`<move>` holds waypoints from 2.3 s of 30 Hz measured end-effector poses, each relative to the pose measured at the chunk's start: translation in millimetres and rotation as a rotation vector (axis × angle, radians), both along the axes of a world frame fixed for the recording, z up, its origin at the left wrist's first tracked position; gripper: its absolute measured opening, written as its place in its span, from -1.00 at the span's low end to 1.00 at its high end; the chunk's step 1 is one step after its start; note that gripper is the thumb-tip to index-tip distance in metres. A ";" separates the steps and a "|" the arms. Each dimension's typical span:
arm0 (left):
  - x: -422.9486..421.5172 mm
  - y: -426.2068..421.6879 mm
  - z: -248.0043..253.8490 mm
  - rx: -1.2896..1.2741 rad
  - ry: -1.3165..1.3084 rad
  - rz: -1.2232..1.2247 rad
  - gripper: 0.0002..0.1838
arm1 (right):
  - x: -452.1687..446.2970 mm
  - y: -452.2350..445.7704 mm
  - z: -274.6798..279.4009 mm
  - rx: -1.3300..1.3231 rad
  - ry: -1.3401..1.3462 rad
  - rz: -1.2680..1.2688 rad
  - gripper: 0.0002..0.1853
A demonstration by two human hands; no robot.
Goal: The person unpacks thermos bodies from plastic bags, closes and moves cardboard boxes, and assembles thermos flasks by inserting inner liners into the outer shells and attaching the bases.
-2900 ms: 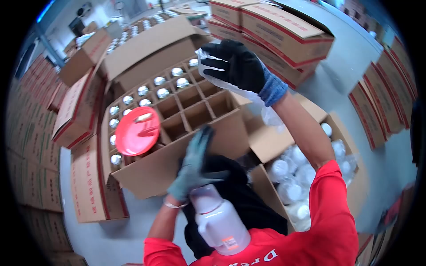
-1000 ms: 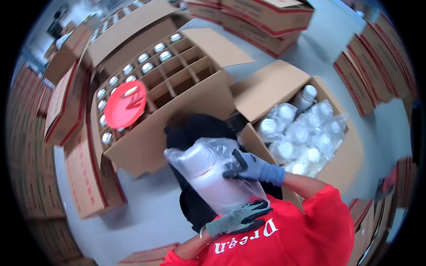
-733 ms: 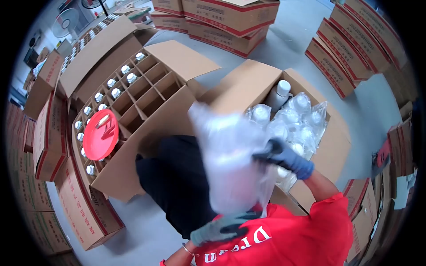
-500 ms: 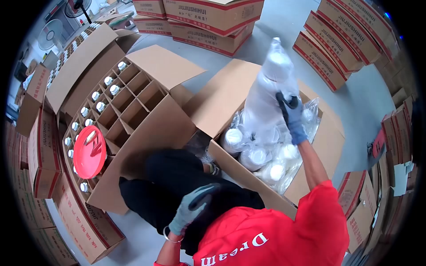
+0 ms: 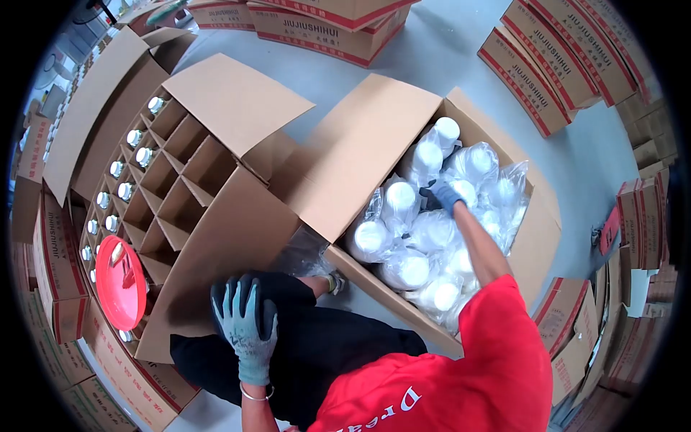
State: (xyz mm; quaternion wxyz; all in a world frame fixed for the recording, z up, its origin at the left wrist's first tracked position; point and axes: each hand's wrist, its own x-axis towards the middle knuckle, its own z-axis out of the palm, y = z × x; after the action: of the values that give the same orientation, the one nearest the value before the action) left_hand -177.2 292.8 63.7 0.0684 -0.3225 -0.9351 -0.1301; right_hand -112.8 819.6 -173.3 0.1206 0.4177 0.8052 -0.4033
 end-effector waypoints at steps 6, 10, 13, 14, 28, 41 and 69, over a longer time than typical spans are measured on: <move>-7.4 9.4 3.4 -0.018 -0.107 -0.017 -0.61 | -42.8 120.5 83.5 0.861 0.078 0.141 -0.53; -10.8 13.2 4.0 -0.074 -0.150 -0.002 -0.61 | -52.1 176.9 13.8 0.800 -0.299 0.343 -0.46; -12.8 15.9 5.5 -0.077 -0.166 -0.011 -0.61 | -59.0 162.7 -14.4 0.722 -0.513 0.290 -0.46; -12.6 15.3 5.5 -0.077 -0.166 0.004 -0.61 | -67.8 143.9 -2.4 0.690 -0.595 0.217 -0.42; -7.7 8.0 0.6 0.106 -0.053 -0.006 -0.64 | -17.9 127.3 157.7 0.150 0.417 0.155 -0.47; -39.9 -47.9 36.9 2.053 -1.450 -0.128 -0.40 | -18.7 -314.1 257.0 -0.253 1.031 0.565 -0.52; 85.1 -132.1 26.1 1.036 -0.348 0.169 -0.65 | -33.7 -420.6 278.0 -0.356 1.082 1.420 -0.67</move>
State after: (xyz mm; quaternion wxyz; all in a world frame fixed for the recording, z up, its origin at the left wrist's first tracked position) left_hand -92.1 160.7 89.8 0.0726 -0.1444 -0.7689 -0.6186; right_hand -146.6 399.1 104.6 0.0089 -0.4476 0.7456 -0.4937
